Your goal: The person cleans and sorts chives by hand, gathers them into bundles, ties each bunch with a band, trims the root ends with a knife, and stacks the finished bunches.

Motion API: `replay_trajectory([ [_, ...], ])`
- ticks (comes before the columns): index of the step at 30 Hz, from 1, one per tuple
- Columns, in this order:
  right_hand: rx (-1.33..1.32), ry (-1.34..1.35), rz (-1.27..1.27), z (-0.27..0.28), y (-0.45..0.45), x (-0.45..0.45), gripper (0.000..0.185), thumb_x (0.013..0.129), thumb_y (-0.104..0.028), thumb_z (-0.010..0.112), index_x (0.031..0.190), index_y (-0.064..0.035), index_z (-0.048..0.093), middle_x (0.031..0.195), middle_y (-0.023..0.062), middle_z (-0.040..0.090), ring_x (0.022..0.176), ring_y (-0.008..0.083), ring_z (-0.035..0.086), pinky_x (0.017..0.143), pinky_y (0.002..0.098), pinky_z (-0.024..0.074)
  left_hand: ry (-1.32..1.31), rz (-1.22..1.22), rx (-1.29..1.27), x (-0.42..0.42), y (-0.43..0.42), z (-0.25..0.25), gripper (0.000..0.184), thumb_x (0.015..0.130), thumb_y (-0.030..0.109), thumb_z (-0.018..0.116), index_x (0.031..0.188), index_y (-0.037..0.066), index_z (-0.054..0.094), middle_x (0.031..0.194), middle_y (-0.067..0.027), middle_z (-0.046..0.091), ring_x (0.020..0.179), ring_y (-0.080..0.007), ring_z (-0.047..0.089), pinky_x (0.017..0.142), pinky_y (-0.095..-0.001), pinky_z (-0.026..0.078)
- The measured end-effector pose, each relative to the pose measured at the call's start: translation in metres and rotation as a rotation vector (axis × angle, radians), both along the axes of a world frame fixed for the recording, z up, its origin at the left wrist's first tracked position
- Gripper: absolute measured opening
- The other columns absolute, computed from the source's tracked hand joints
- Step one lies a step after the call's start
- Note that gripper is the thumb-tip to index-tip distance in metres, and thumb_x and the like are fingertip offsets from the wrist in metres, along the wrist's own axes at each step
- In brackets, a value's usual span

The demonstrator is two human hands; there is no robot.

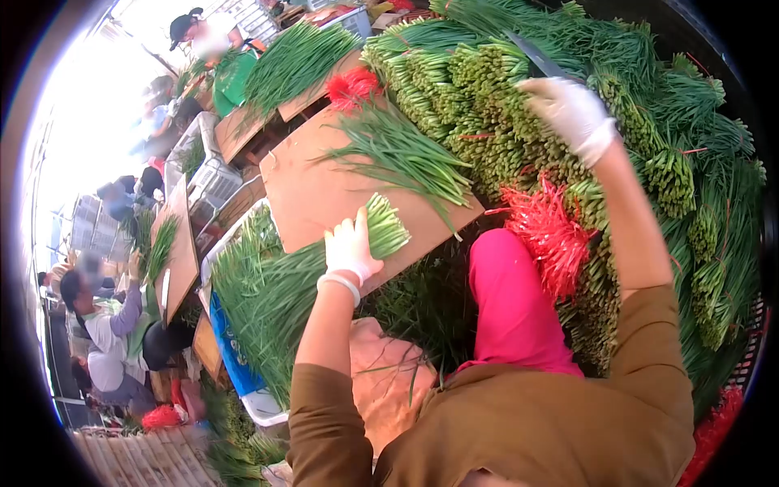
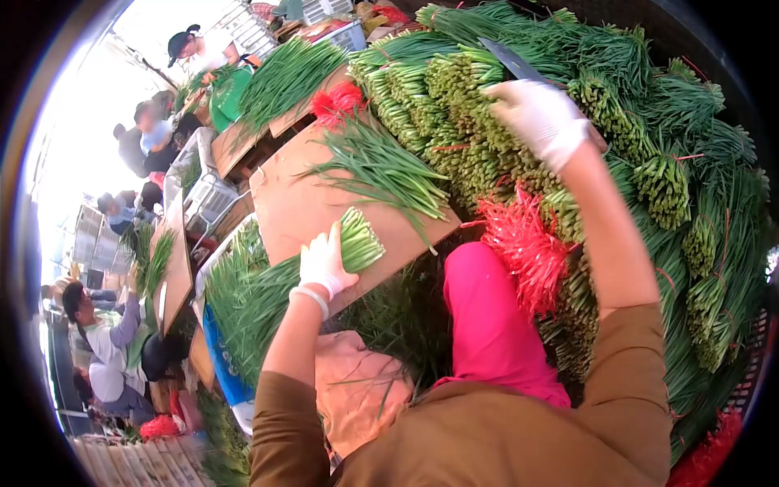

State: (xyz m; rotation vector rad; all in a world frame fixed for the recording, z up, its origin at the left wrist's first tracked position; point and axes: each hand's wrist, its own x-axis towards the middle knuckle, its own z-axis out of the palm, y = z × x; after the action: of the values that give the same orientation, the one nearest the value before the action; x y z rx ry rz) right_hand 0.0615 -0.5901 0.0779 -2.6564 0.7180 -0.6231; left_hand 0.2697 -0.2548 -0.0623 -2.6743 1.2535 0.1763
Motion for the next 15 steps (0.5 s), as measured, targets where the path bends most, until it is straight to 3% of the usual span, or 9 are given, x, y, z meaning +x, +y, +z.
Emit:
replay_trajectory([
  [1,-0.032,0.025,-0.097,-0.006,-0.031,-0.016,0.037,0.085,-0.03,0.06,0.118,-0.0129,0.063,0.108,0.014,0.066,0.1,0.0305,0.062,0.087,0.0374,0.0483,-0.022,-0.056,-0.055,0.005,0.004,0.0,0.106,0.054,0.035,0.079,0.143,0.007,0.027,0.112,-0.015,0.054,0.105,-0.0312,0.056,0.095,-0.0471,0.041],
  [4,-0.061,0.295,-0.303,-0.015,-0.077,-0.053,0.043,0.085,-0.03,0.06,0.126,-0.0145,0.057,0.116,0.0147,0.063,0.106,0.032,0.06,0.091,0.0381,0.0467,0.02,-0.085,-0.009,0.01,0.013,0.016,0.102,0.056,0.035,0.077,0.141,0.005,0.03,0.107,-0.0152,0.057,0.1,-0.0307,0.058,0.087,-0.0427,0.046],
  [5,-0.077,0.27,-0.342,-0.025,-0.084,-0.059,0.047,0.085,-0.031,0.06,0.129,-0.0144,0.054,0.119,0.0147,0.061,0.108,0.0325,0.059,0.092,0.0381,0.0459,-0.002,-0.111,-0.04,0.011,0.02,0.024,0.098,0.055,0.034,0.076,0.139,0.005,0.033,0.104,-0.0164,0.059,0.096,-0.0317,0.06,0.082,-0.0414,0.048],
  [7,-0.114,0.247,-0.37,-0.047,-0.101,-0.064,0.055,0.085,-0.032,0.061,0.135,-0.0146,0.047,0.124,0.0149,0.059,0.111,0.0338,0.057,0.094,0.0378,0.0443,0.005,-0.108,-0.047,0.013,0.032,0.05,0.097,0.055,0.034,0.076,0.138,0.006,0.034,0.103,-0.017,0.059,0.095,-0.0324,0.06,0.082,-0.0417,0.049],
  [10,-0.059,0.233,-0.369,-0.05,-0.114,-0.059,0.056,0.082,-0.03,0.065,0.133,-0.0138,0.048,0.123,0.0151,0.059,0.111,0.0338,0.057,0.093,0.0386,0.0449,0.008,-0.097,-0.053,0.003,0.044,0.083,0.097,0.053,0.034,0.077,0.136,0.005,0.037,0.101,-0.0182,0.06,0.094,-0.0335,0.061,0.081,-0.0424,0.05],
  [12,-0.004,0.229,-0.381,-0.046,-0.12,-0.053,0.05,0.08,-0.03,0.066,0.125,-0.0117,0.053,0.118,0.0154,0.062,0.107,0.0353,0.059,0.091,0.0402,0.046,0.02,-0.072,-0.067,-0.006,0.048,0.088,0.097,0.052,0.034,0.078,0.135,0.004,0.037,0.101,-0.0182,0.06,0.094,-0.0335,0.061,0.082,-0.0424,0.049],
  [15,-0.078,0.309,-0.356,-0.047,-0.134,-0.045,0.04,0.083,-0.03,0.06,0.117,-0.0099,0.055,0.111,0.0196,0.064,0.105,0.038,0.059,0.089,0.0419,0.0471,0.084,-0.016,-0.113,-0.005,0.065,0.01,0.102,0.052,0.034,0.08,0.139,0.005,0.033,0.11,-0.0193,0.058,0.102,-0.0353,0.058,0.09,-0.0423,0.047],
])
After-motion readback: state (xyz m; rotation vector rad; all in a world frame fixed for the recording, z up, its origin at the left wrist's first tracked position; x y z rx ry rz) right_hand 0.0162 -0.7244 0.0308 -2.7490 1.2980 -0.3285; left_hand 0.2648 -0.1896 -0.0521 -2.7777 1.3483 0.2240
